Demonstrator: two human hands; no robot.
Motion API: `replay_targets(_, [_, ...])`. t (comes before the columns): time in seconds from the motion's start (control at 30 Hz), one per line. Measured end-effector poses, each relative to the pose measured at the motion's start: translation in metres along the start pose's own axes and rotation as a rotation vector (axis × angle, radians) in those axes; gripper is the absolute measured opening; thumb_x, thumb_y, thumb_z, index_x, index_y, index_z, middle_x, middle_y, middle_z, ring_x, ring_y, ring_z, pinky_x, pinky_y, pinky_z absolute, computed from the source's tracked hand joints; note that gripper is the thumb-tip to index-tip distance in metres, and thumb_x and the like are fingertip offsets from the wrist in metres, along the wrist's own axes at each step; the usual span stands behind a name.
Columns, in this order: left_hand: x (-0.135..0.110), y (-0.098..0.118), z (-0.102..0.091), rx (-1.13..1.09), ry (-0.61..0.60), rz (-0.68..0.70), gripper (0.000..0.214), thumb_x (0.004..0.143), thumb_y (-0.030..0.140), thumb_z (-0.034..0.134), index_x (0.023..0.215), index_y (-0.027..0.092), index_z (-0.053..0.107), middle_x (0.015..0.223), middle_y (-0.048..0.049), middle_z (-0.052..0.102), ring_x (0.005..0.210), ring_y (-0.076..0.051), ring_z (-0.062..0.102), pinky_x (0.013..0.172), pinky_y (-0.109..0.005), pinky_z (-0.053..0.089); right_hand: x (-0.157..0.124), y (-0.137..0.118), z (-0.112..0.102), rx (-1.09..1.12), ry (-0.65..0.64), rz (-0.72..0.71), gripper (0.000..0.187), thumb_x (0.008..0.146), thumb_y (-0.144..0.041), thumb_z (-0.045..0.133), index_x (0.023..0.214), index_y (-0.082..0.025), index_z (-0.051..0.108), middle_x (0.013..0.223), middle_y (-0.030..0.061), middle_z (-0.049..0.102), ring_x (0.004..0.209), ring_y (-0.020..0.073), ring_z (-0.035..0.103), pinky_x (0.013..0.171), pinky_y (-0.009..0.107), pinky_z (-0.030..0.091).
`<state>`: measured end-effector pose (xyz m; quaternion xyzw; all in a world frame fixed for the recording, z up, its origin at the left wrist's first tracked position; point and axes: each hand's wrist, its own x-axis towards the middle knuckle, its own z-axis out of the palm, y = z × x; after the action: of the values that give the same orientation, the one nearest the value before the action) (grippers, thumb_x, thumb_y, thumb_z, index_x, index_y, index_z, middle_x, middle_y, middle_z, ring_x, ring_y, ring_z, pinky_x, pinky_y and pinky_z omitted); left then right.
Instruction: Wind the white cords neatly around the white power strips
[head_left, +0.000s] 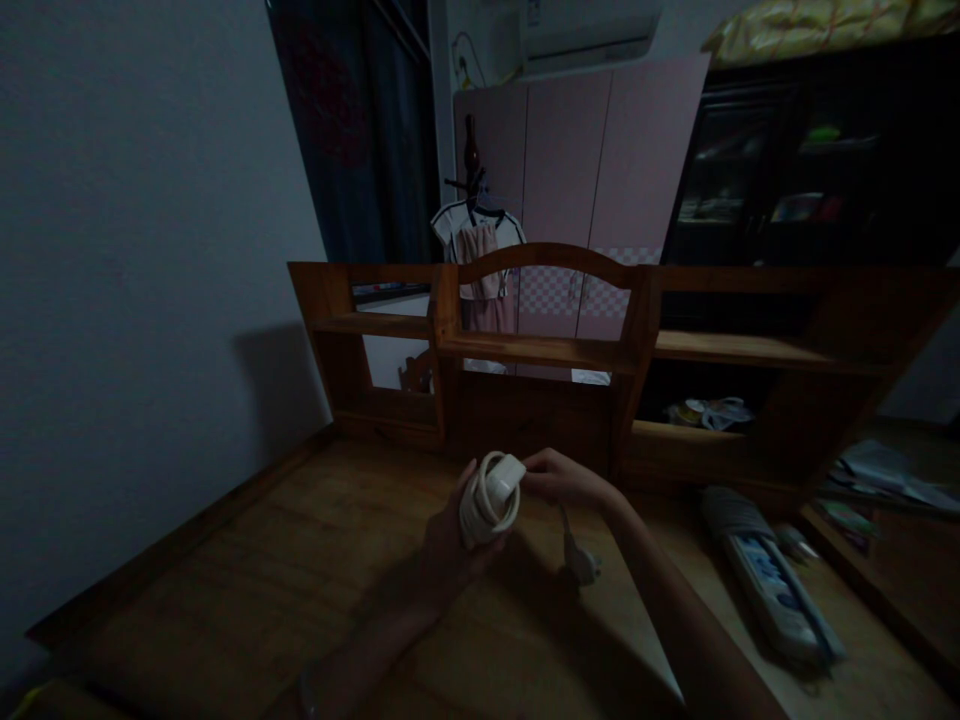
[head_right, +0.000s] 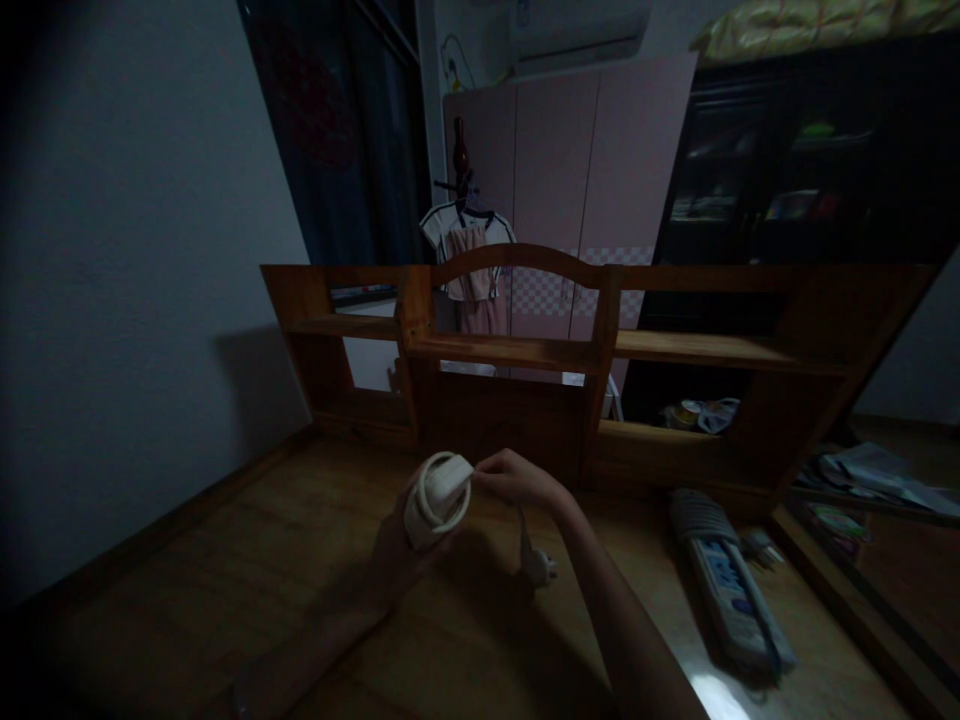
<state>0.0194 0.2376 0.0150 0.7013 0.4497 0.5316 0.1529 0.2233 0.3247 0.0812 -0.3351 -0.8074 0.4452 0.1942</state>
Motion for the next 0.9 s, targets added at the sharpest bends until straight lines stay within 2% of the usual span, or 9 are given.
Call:
replay_targets(0.07, [0.001,0.004,0.004,-0.066,0.061,-0.141,0.084,0.074,0.039,0.069,0.144,0.02,0.028,0.12,-0.0108,0.065,0.104,-0.025,0.065,0.084,-0.035,0.054,0.003,0.0,0.003,-0.088,0.053,-0.004,0.047,0.088,-0.054,0.048,0.072,-0.013,0.061,0.057,-0.0049,0.037,0.05,0.0073,0.033,0.046,0.019,0.026])
replay_targets(0.17, [0.005,0.005,0.008,-0.133,0.172,-0.268,0.069,0.073,0.043,0.07,0.132,0.016,0.047,0.112,-0.0121,0.068,0.105,-0.026,0.064,0.087,-0.035,0.051,0.007,0.001,0.008,-0.274,0.155,-0.073,0.046,0.091,-0.048,0.044,0.073,-0.011,0.063,0.06,-0.0029,0.045,0.055,0.0087,0.038,0.052,0.02,0.029])
replay_targets(0.23, [0.008,0.002,0.01,-0.192,0.213,-0.324,0.057,0.074,0.045,0.069,0.12,0.015,0.057,0.108,-0.0116,0.069,0.103,-0.025,0.064,0.089,-0.035,0.049,0.009,0.001,0.012,-0.378,0.204,-0.072,0.039,0.092,-0.039,0.045,0.076,-0.011,0.066,0.063,-0.0008,0.052,0.059,0.0099,0.043,0.055,0.02,0.029])
replay_targets(0.33, [0.012,-0.002,0.009,-0.288,0.234,-0.405,0.046,0.074,0.048,0.067,0.108,0.016,0.063,0.102,-0.0098,0.071,0.099,-0.024,0.066,0.087,-0.033,0.048,0.01,0.003,0.019,-0.464,0.234,-0.005,0.022,0.088,-0.021,0.048,0.083,-0.012,0.068,0.072,0.0038,0.062,0.064,0.012,0.051,0.057,0.021,0.03])
replay_targets(0.43, [0.016,-0.005,0.005,-0.343,0.225,-0.497,0.046,0.074,0.052,0.066,0.101,0.015,0.066,0.09,-0.008,0.072,0.088,-0.024,0.067,0.076,-0.03,0.05,0.011,0.004,0.023,-0.482,0.224,0.017,0.02,0.085,-0.015,0.048,0.086,-0.013,0.067,0.076,0.0056,0.065,0.067,0.0128,0.054,0.057,0.02,0.03])
replay_targets(0.63, [0.02,-0.016,-0.003,-0.471,0.258,-0.681,0.055,0.068,0.063,0.066,0.091,0.014,0.066,0.068,-0.0033,0.067,0.062,-0.02,0.063,0.056,-0.026,0.046,0.01,-0.003,0.022,-0.395,0.197,0.04,0.022,0.089,-0.029,0.051,0.09,-0.013,0.066,0.079,0.0047,0.066,0.064,0.0121,0.055,0.053,0.019,0.033])
replay_targets(0.77, [0.02,-0.024,-0.002,-0.527,0.324,-0.699,0.056,0.065,0.066,0.066,0.085,0.014,0.063,0.062,-0.0002,0.06,0.053,-0.015,0.056,0.052,-0.024,0.044,0.01,-0.008,0.031,-0.459,0.217,0.03,0.021,0.092,-0.025,0.047,0.095,-0.013,0.064,0.085,0.0075,0.068,0.07,0.0144,0.061,0.057,0.021,0.036])
replay_targets(0.9, [0.019,-0.026,0.001,-0.574,0.357,-0.665,0.054,0.064,0.065,0.068,0.083,0.015,0.061,0.062,0.0022,0.057,0.052,-0.013,0.054,0.049,-0.022,0.042,0.006,-0.015,0.045,-0.685,0.23,0.08,0.022,0.094,-0.015,0.041,0.099,-0.015,0.062,0.086,0.0098,0.069,0.076,0.0176,0.066,0.057,0.022,0.036])
